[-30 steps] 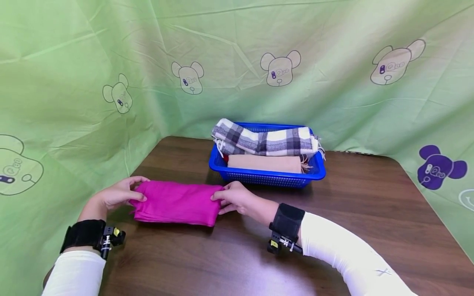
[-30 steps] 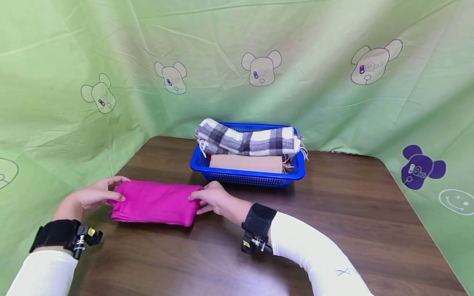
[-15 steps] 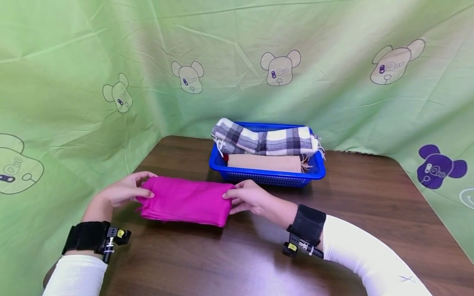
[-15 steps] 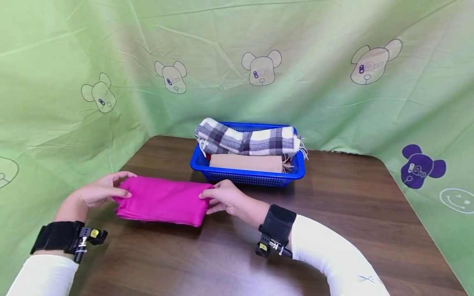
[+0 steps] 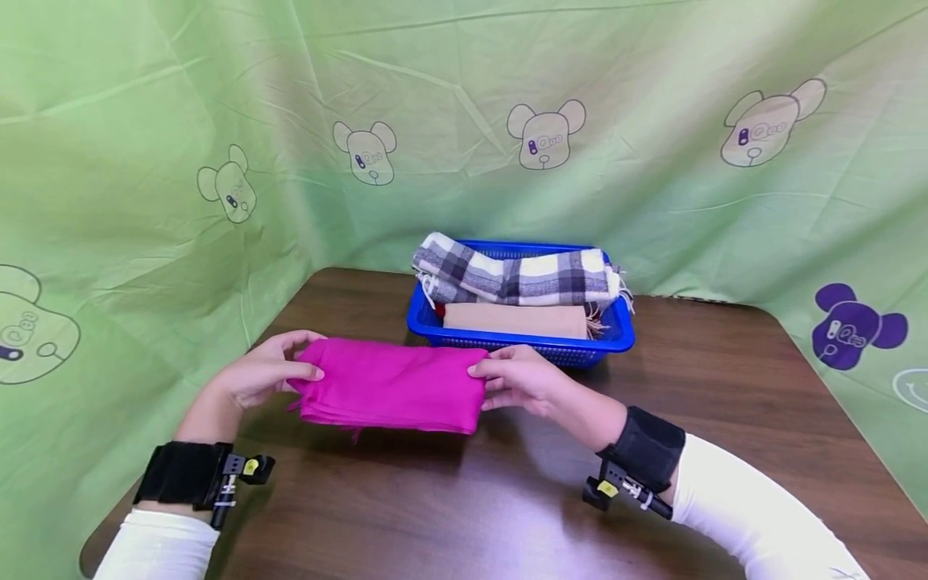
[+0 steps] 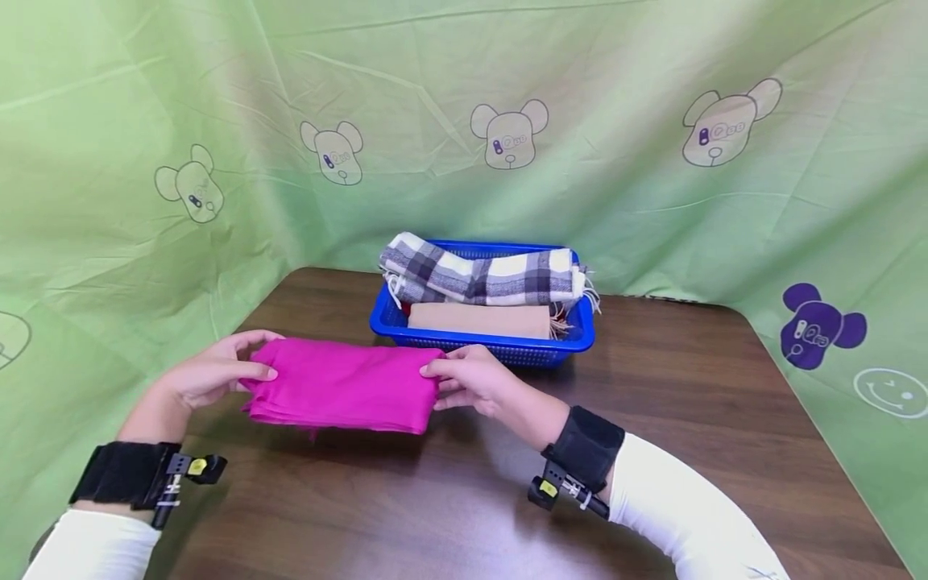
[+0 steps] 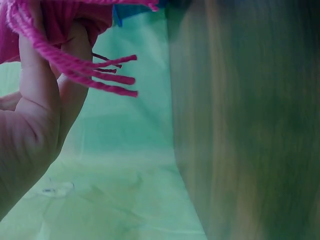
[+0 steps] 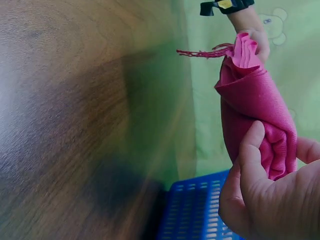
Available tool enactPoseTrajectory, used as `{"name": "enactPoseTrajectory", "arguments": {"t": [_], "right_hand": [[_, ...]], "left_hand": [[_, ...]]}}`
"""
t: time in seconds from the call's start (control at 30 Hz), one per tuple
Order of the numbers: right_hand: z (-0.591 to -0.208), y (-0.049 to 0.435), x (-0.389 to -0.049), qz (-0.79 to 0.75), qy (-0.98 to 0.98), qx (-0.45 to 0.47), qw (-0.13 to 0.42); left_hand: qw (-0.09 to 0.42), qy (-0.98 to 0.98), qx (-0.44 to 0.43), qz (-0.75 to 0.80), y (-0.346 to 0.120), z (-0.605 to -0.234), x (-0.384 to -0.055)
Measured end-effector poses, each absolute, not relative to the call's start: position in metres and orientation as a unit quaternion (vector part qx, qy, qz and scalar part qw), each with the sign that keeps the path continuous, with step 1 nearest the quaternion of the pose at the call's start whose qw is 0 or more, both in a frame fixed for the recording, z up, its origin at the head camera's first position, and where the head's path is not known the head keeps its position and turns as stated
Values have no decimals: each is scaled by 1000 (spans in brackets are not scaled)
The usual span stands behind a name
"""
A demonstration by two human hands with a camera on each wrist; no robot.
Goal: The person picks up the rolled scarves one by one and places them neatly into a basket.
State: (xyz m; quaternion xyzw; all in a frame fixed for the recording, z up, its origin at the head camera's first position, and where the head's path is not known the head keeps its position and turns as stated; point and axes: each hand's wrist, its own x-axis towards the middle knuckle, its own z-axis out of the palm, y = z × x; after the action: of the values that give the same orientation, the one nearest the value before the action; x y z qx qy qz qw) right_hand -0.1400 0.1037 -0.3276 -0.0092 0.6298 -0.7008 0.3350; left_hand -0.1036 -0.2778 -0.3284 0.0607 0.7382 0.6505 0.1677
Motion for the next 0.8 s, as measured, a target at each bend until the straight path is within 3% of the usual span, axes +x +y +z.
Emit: {"name": "enactPoseTrajectory", "arguments": {"t": [0.8], "right_hand": [[-307,176,-144,-747,602,-15,280]], "left_hand": [[148,672,39,725,-200,-307,-113]]}}
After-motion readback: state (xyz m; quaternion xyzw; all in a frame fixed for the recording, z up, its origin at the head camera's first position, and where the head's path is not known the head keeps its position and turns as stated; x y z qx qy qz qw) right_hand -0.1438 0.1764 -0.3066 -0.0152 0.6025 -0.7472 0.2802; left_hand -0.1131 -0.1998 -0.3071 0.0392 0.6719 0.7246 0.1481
